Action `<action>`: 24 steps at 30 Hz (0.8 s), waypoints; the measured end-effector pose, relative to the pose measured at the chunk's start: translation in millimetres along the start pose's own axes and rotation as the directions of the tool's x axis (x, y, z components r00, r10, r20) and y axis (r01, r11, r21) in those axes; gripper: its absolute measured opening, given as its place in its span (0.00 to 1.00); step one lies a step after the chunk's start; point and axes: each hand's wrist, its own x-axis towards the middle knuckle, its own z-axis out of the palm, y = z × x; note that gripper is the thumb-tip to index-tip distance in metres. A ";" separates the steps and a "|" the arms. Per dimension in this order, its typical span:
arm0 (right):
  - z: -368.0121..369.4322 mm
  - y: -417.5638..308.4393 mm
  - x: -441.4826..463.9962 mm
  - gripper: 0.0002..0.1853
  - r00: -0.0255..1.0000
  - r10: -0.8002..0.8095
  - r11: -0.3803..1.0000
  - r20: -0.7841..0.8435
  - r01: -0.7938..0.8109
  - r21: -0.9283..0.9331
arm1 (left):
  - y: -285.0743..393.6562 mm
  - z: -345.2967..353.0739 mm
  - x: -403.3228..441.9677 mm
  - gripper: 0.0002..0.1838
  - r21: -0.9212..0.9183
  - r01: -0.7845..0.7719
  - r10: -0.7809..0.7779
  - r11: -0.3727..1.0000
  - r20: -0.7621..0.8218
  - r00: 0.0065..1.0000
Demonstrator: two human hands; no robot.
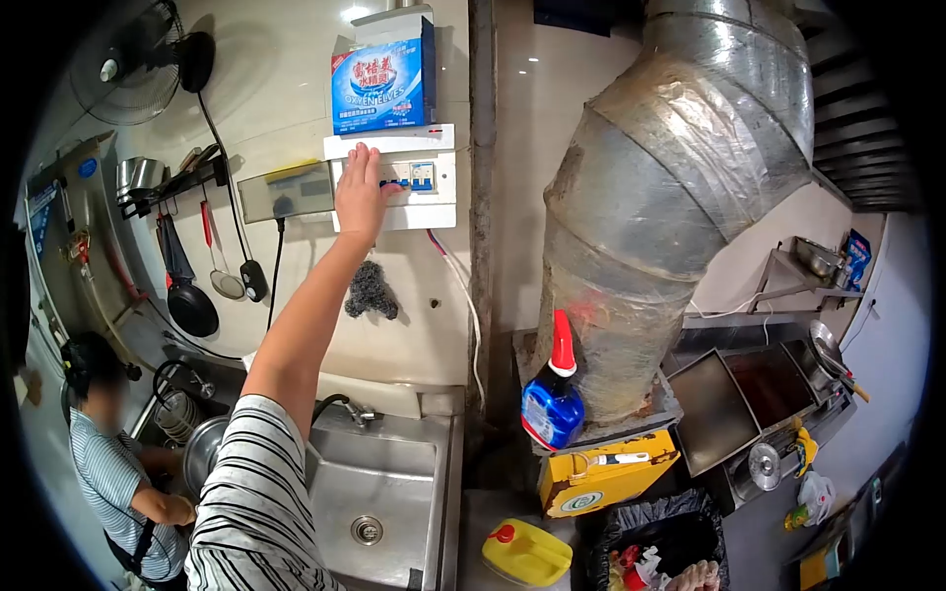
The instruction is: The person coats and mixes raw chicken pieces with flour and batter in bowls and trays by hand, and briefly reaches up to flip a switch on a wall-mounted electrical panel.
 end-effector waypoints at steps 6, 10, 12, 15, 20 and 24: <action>-7.6 15.7 22.9 0.08 0.998 -0.052 0.998 0.036 0.053 -0.017 | -2.4 4.2 0.7 0.37 -0.001 0.023 -0.023 1.000 -0.046 0.999; 10.4 24.2 27.0 0.08 0.998 -0.049 0.998 0.045 0.050 -0.024 | 4.3 0.7 7.6 0.35 -0.031 0.064 -0.066 0.997 -0.063 0.996; 8.9 21.8 26.8 0.08 0.997 -0.031 1.000 0.071 0.031 0.008 | 5.8 -0.6 13.6 0.34 -0.060 0.109 -0.111 0.992 -0.022 0.994; 3.2 9.5 20.4 0.07 0.994 -0.064 0.997 0.090 0.067 -0.035 | -4.1 -8.5 13.4 0.35 -0.111 0.039 -0.040 0.993 -0.007 0.999; 12.1 -14.0 -4.0 0.09 0.983 -0.180 0.982 0.016 0.181 -0.054 | -39.4 -38.5 25.9 0.43 -0.076 -0.251 0.260 0.965 0.165 0.951; 7.6 -20.2 -16.3 0.12 0.962 -0.262 0.964 -0.073 0.257 -0.072 | -51.2 -25.5 20.7 0.44 -0.130 -0.294 0.313 0.947 0.168 0.935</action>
